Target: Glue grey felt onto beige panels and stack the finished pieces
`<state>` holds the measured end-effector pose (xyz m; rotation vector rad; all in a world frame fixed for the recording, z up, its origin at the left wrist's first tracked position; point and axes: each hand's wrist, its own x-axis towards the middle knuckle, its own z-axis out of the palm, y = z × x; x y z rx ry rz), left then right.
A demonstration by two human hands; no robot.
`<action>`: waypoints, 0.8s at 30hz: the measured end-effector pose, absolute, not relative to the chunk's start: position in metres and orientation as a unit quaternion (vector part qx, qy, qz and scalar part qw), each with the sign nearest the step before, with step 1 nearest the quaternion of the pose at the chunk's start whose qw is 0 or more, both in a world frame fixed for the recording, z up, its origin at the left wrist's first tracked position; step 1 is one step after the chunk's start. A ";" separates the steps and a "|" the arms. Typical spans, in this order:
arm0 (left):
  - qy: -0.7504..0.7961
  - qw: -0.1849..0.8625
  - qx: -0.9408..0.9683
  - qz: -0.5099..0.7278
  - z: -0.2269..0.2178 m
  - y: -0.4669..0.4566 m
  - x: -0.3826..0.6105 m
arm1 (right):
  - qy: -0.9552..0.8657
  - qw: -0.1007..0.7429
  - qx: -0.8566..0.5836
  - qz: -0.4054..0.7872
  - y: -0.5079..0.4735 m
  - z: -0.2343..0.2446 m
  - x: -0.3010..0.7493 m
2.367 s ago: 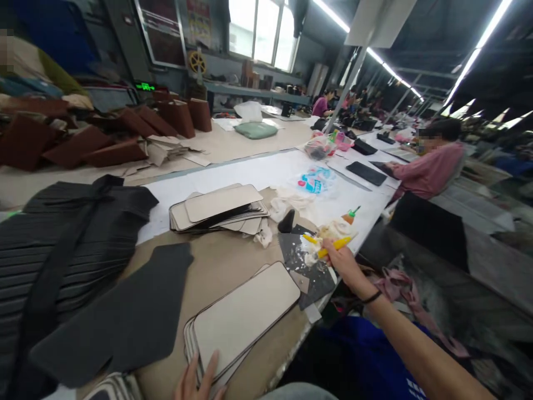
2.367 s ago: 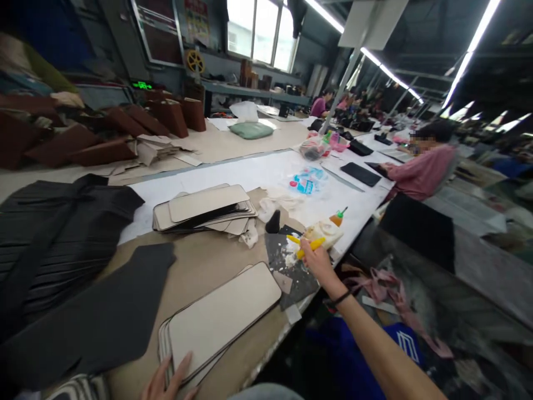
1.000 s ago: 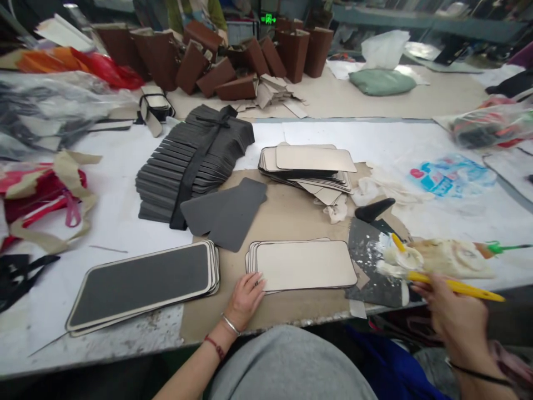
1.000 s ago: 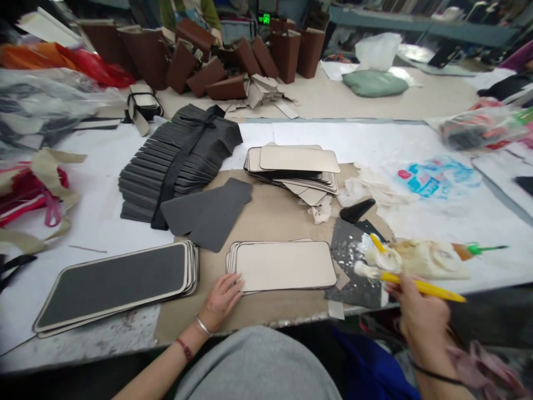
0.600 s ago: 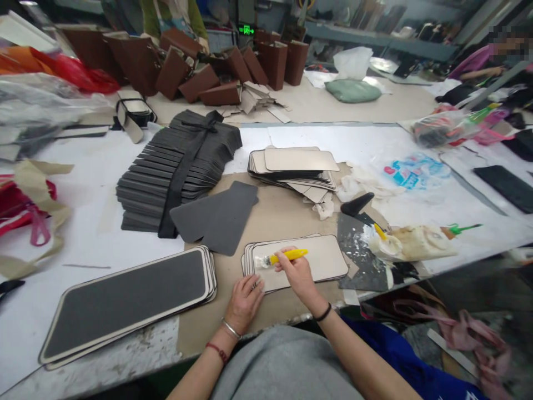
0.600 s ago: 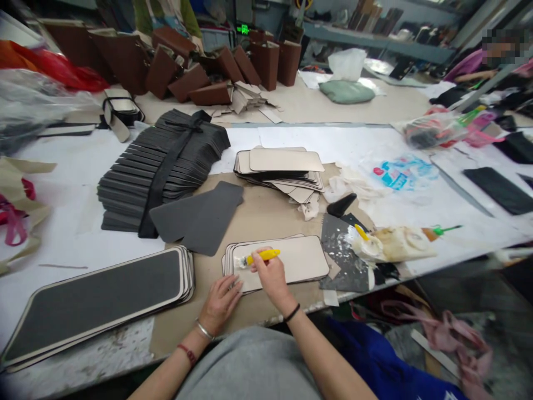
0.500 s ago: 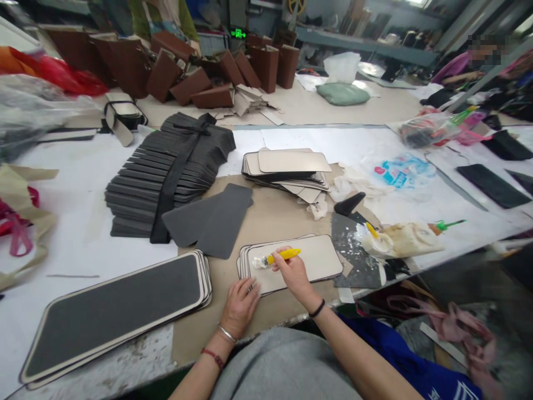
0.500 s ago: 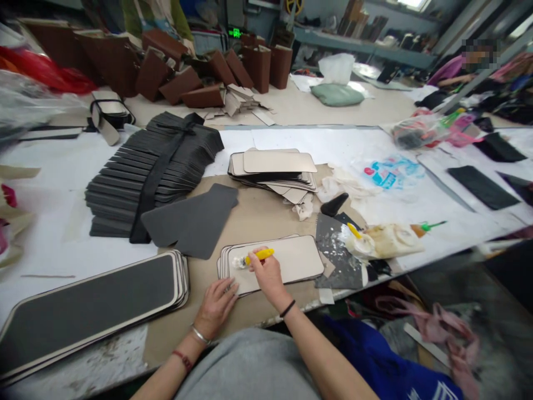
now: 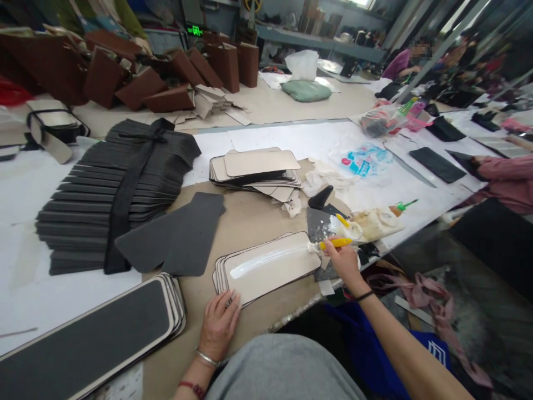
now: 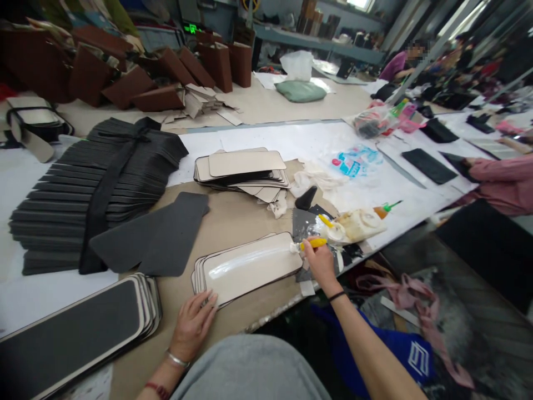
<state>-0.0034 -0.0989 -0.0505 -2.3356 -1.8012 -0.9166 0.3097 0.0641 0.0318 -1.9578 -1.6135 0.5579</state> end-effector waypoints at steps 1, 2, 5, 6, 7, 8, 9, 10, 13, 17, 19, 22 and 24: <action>-0.583 0.025 -0.757 -0.295 -0.050 -0.099 -0.004 | -0.609 0.264 -0.723 0.192 0.061 0.033 0.311; -0.582 0.023 -0.758 -0.294 -0.050 -0.099 -0.004 | -0.625 0.261 -0.714 0.174 0.057 0.035 0.309; -0.579 0.017 -0.760 -0.294 -0.049 -0.100 -0.005 | -0.689 0.257 -0.667 0.116 0.041 0.037 0.292; -0.579 0.015 -0.760 -0.294 -0.049 -0.100 -0.005 | -0.709 0.253 -0.650 0.105 0.034 0.037 0.281; -0.580 0.014 -0.760 -0.295 -0.050 -0.100 -0.005 | -0.726 0.245 -0.635 0.100 0.027 0.037 0.269; -0.581 0.012 -0.758 -0.295 -0.050 -0.100 -0.006 | -0.741 0.236 -0.621 0.101 0.020 0.036 0.255; -0.584 0.011 -0.756 -0.296 -0.051 -0.100 -0.006 | -0.754 0.227 -0.607 0.108 0.011 0.036 0.240; -0.585 0.008 -0.754 -0.298 -0.052 -0.100 -0.007 | -0.766 0.219 -0.592 0.120 0.003 0.036 0.223; -0.584 0.000 -0.745 -0.323 -0.055 -0.100 -0.009 | -0.791 0.223 -0.542 0.175 -0.024 0.036 0.173; -0.573 0.002 -0.737 -0.358 -0.057 -0.100 -0.012 | -0.776 0.275 -0.496 0.275 -0.046 0.039 0.133; -0.571 0.001 -0.737 -0.361 -0.056 -0.100 -0.011 | -0.743 0.301 -0.504 0.322 -0.048 0.037 0.130; -0.577 -0.009 -0.733 -0.360 -0.056 -0.101 -0.010 | -0.681 0.313 -0.540 0.384 -0.043 0.030 0.141; -0.582 -0.014 -0.730 -0.359 -0.056 -0.102 -0.010 | -0.654 0.309 -0.565 0.399 -0.038 0.026 0.152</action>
